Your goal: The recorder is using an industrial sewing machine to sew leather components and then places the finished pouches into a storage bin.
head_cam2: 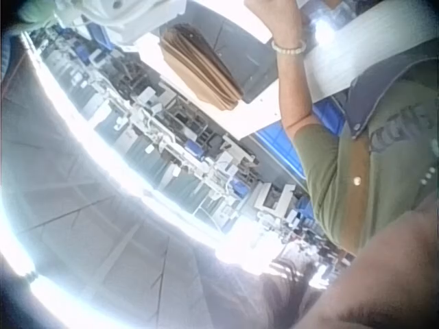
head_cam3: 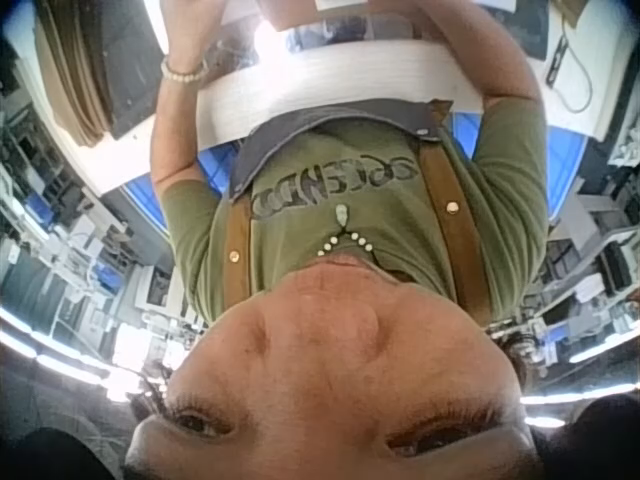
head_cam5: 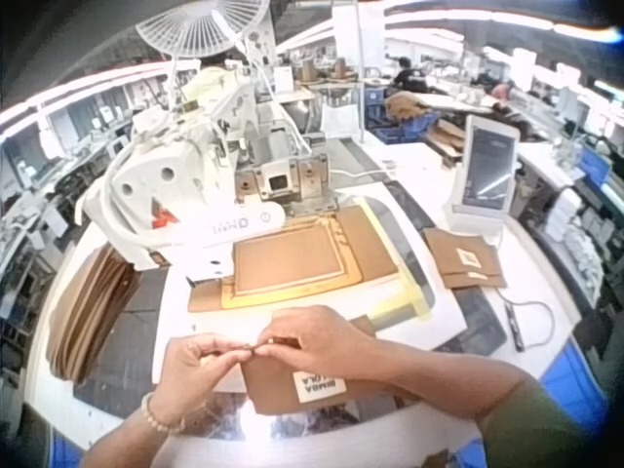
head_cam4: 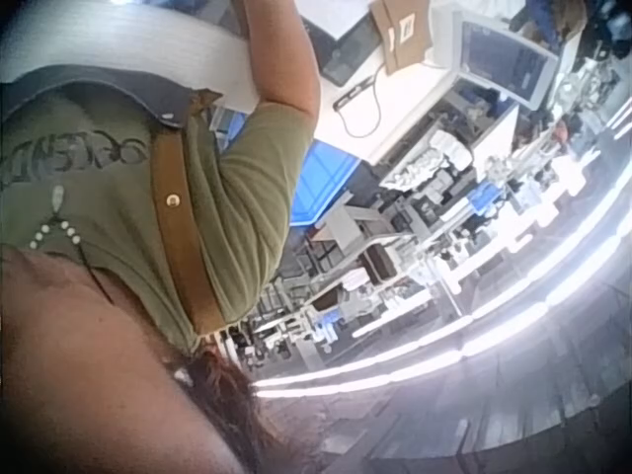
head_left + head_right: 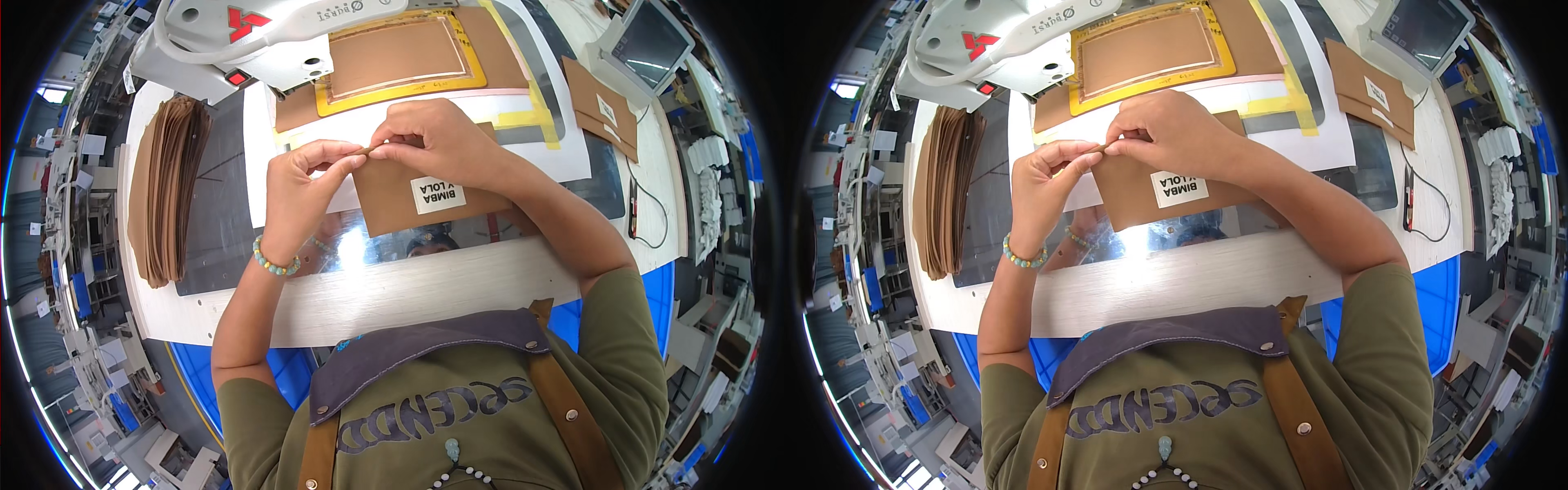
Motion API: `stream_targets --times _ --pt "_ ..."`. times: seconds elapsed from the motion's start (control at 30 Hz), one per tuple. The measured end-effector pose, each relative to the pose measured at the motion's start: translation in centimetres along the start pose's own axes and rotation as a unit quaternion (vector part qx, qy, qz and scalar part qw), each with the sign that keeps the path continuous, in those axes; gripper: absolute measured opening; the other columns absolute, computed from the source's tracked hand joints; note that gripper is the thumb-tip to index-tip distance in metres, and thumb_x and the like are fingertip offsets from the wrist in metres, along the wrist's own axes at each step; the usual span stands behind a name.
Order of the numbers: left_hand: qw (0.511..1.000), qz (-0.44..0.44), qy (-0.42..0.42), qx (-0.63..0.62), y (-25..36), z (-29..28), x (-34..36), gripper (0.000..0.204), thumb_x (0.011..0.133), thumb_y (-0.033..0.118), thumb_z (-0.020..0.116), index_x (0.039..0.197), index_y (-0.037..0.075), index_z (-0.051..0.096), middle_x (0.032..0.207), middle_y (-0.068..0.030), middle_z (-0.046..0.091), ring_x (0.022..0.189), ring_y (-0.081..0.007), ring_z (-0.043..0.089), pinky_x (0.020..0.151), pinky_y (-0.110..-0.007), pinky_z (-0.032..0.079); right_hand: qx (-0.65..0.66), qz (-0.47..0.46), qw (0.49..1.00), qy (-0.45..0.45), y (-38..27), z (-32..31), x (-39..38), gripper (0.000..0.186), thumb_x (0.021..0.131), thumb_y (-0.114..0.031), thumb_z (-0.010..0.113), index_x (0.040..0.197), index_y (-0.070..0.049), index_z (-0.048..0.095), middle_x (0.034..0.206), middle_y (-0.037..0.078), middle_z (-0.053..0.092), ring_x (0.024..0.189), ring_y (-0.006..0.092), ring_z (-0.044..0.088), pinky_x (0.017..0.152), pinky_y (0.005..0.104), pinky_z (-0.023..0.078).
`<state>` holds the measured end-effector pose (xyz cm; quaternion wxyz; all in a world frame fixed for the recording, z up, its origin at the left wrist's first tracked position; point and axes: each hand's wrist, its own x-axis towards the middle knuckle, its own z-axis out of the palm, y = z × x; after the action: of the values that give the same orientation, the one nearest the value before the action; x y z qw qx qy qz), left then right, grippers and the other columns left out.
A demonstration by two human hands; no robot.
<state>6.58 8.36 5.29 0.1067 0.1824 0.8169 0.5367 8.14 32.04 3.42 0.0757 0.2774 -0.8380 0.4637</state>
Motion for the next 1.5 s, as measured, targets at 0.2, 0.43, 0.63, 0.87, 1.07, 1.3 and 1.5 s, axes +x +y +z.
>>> stream_targets --times 0.2,0.43,0.63,0.87,1.07,1.3,1.5 --pt "1.000 -0.025 -0.009 -0.015 -0.3 0.0 0.2 0.012 0.095 0.006 0.077 0.103 -0.001 0.081 0.093 -0.0054 0.079 0.086 -0.0081 0.072 0.080 -0.023 0.058 -0.014 -0.013 1.000 0.010 0.2 0.0 0.0 0.017 0.095 -0.020 0.073 0.096 -0.003 0.075 0.082 0.008 0.069 0.073 0.0219 0.063 0.067 0.0340 0.048" --pt "0.999 -0.019 -0.004 -0.042 -0.6 0.1 0.6 0.009 0.093 0.009 0.079 0.096 0.000 0.081 0.087 -0.0040 0.079 0.080 -0.0066 0.071 0.075 -0.022 0.056 0.004 0.030 1.000 -0.007 0.2 -0.4 0.1 0.019 0.094 -0.023 0.073 0.093 -0.003 0.074 0.082 0.009 0.071 0.073 0.0238 0.064 0.069 0.0356 0.050" --pt "0.998 -0.012 -0.001 -0.059 -0.8 0.0 0.8 0.008 0.095 0.007 0.077 0.091 0.000 0.076 0.084 -0.0026 0.076 0.080 -0.0065 0.071 0.075 -0.022 0.055 0.011 0.077 0.997 -0.021 -0.1 -1.6 0.2 0.022 0.095 -0.024 0.073 0.092 -0.002 0.072 0.080 0.008 0.069 0.072 0.0193 0.062 0.069 0.0328 0.049" --pt "0.997 -0.044 0.031 -0.047 -1.1 -0.5 1.2 0.009 0.096 0.007 0.076 0.094 -0.001 0.075 0.097 -0.0071 0.077 0.082 -0.0080 0.070 0.075 -0.023 0.056 0.009 0.091 0.996 -0.022 0.8 -2.7 0.4 0.024 0.096 -0.025 0.073 0.090 -0.001 0.071 0.079 0.008 0.068 0.072 0.0173 0.060 0.069 0.0320 0.048" --pt "0.983 -0.017 0.007 -0.183 -1.7 -0.1 1.5 0.006 0.098 0.006 0.073 0.094 0.001 0.074 0.121 -0.0129 0.075 0.094 -0.0081 0.067 0.084 -0.025 0.055 0.020 0.104 0.994 -0.041 1.5 -2.9 0.4 0.024 0.098 -0.024 0.072 0.090 -0.002 0.068 0.080 0.004 0.064 0.074 0.0137 0.056 0.069 0.0297 0.046" --pt "0.947 -0.065 -0.018 -0.314 -1.9 0.1 1.4 0.006 0.100 0.009 0.072 0.096 0.006 0.067 0.097 -0.0011 0.071 0.084 -0.0060 0.061 0.085 -0.025 0.051 0.043 0.105 0.993 -0.036 1.8 -3.1 0.5 0.031 0.096 -0.030 0.072 0.088 -0.001 0.071 0.076 0.009 0.067 0.070 0.0177 0.059 0.068 0.0324 0.048" --pt "0.946 -0.054 0.022 -0.320 -2.0 0.7 1.2 0.009 0.099 0.009 0.073 0.095 0.008 0.066 0.091 0.0014 0.068 0.081 -0.0050 0.059 0.081 -0.023 0.049 0.040 0.099 0.994 -0.026 1.9 -3.2 0.5 0.030 0.096 -0.031 0.073 0.090 -0.002 0.072 0.078 0.009 0.069 0.072 0.0178 0.062 0.069 0.0323 0.049"
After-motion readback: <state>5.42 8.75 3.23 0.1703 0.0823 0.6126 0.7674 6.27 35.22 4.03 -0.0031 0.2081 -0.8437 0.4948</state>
